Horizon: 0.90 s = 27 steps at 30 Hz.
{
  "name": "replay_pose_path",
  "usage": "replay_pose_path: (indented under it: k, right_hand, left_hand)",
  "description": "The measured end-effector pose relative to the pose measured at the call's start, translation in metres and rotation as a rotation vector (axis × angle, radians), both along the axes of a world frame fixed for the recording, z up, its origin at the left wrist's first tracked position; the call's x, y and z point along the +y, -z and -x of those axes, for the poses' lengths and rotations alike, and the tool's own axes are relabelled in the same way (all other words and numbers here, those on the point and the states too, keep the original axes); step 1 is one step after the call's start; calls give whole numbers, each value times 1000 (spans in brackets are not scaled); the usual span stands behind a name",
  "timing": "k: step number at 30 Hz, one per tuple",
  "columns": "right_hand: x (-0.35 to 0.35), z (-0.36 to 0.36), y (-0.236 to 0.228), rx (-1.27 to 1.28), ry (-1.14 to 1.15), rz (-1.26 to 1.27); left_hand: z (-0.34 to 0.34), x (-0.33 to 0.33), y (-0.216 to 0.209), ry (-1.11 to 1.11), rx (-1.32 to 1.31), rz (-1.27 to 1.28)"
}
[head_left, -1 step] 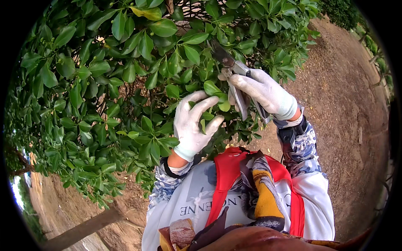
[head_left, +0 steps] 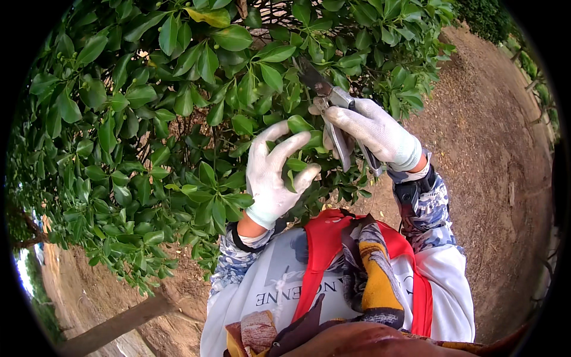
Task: The person uses pruning shears to trim branches and leaves from a dense green bush. They repeatedly reach into the foliage, cut small stems, and drop the clippings to the ground while moving along the row of plants.
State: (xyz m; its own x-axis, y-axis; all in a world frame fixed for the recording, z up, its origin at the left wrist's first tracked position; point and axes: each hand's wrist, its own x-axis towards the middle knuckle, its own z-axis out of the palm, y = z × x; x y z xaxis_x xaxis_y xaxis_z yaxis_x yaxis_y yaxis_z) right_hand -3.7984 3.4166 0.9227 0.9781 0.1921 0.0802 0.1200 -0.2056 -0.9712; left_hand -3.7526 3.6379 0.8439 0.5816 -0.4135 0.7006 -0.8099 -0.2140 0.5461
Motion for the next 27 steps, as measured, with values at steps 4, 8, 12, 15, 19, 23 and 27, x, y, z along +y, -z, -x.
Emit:
replay_pose_path:
  k: [4,8,12,15,19,23,27]
  right_hand:
    - [2,-4,2,78,-32,14]
    - [5,-5,2,177,-15,-149]
    - [-22,-12,13,139,-184,-10]
    - [-33,-9,20,131,-175,-3]
    - [-37,-6,21,108,-201,-115]
    - [-50,-14,22,103,-260,-79]
    - [-54,-18,19,93,-230,-68]
  left_hand:
    - [-2,-10,-29,-75,-114,-32]
    - [-12,-25,-35,-224,-242,-118]
    - [-11,-31,-24,-171,-100,5]
    - [-5,-36,-21,-225,-82,17]
    - [3,-41,-18,-291,-53,5]
    - [4,-47,-16,-324,-71,-6]
    - [10,-48,-18,-401,-112,-163]
